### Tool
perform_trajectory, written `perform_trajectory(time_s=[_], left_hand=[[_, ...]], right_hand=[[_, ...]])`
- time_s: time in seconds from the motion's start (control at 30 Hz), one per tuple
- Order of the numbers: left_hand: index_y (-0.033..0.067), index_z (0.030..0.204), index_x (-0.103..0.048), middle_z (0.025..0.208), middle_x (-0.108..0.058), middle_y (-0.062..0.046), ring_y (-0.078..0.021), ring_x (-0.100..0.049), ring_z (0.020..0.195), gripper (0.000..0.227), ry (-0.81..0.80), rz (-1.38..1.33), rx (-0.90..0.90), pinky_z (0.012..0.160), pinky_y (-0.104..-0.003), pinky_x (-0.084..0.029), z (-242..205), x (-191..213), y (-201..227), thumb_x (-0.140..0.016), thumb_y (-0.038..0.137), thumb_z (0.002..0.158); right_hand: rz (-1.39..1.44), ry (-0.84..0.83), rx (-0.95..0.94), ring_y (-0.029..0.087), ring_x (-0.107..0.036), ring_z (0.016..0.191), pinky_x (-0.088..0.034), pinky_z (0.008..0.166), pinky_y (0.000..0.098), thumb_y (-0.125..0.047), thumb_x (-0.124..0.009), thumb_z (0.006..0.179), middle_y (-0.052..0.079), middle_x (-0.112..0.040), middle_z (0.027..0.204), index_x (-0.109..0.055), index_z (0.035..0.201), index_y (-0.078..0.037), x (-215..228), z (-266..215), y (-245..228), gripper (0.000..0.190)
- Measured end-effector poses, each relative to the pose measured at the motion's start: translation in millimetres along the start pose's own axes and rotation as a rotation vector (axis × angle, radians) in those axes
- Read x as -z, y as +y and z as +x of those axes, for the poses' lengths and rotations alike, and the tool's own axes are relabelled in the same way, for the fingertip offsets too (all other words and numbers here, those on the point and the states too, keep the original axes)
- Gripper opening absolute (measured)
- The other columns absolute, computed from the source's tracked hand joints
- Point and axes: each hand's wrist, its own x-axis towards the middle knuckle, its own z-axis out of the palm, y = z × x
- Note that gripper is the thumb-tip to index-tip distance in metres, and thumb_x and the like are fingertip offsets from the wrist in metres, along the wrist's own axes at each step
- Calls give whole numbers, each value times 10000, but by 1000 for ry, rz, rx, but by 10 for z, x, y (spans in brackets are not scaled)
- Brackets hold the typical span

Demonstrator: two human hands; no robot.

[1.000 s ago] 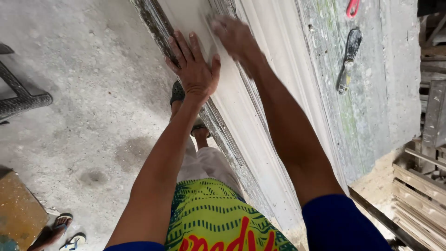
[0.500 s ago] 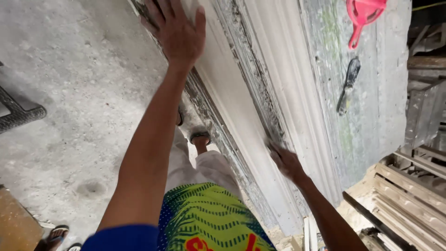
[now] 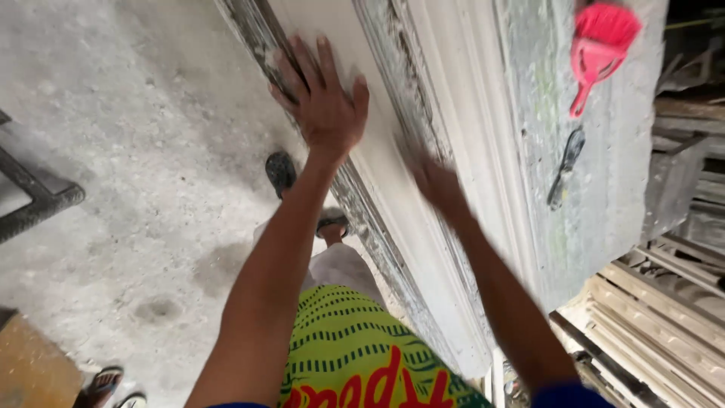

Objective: Shaping and scraping a long piece of decorative plaster molding using a hand tool.

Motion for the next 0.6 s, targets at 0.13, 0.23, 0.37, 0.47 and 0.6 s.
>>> perform_trajectory(time_s=[0.13, 0.23, 0.37, 0.47, 0.6], left_hand=[[153, 1697, -47, 1707, 53, -242, -497, 57, 1562, 835, -118, -208, 3, 1173, -748, 81, 55, -53, -17, -171, 696, 1074], [144, 1683, -133, 1706, -33, -242, -511, -25, 1563, 821, -6, -244, -1, 1167, -748, 50, 48, -164, -2, -286, 681, 1081], [162, 1602, -354, 1673, -211, -243, -524, -154, 1542, 797, 494, -269, 60, 1133, -782, -70, 114, -486, 103, -519, 591, 951], [188, 1606, -352, 1690, -192, -225, -502, -131, 1564, 926, 380, -291, 78, 1135, -774, -153, 136, -454, 107, -676, 579, 831], [210, 1618, -304, 1703, -168, -209, -493, -122, 1575, 787, 351, -273, 88, 1146, -757, -168, -4, -481, 168, -477, 615, 966]], right_hand=[[61, 141, -245, 78, -317, 353, -258, 286, 244, -377, -420, 1038, 50, -650, 598, -443, 1552, -127, -718, -1565, 1612, 572], [31, 112, -154, 83, -314, 317, -319, 241, 229, -489, -331, 1030, 247, -665, 1317, -366, 1586, -180, -538, -1042, 1033, 636], [-143, 268, -2, 488, -684, 978, -554, 888, 611, -501, -518, 1052, 280, -723, 1054, -676, 1328, -122, 88, 109, -1009, 495], [-137, 306, 234, 322, -734, 635, -608, 617, 480, -570, -498, 1049, 178, -725, 778, -693, 1149, -62, 349, 1311, -1440, 553], [173, 137, 296, 174, -689, 451, -578, 365, 304, -570, -565, 1024, 26, -631, 602, -646, 939, -183, 498, 2201, -1415, 404]])
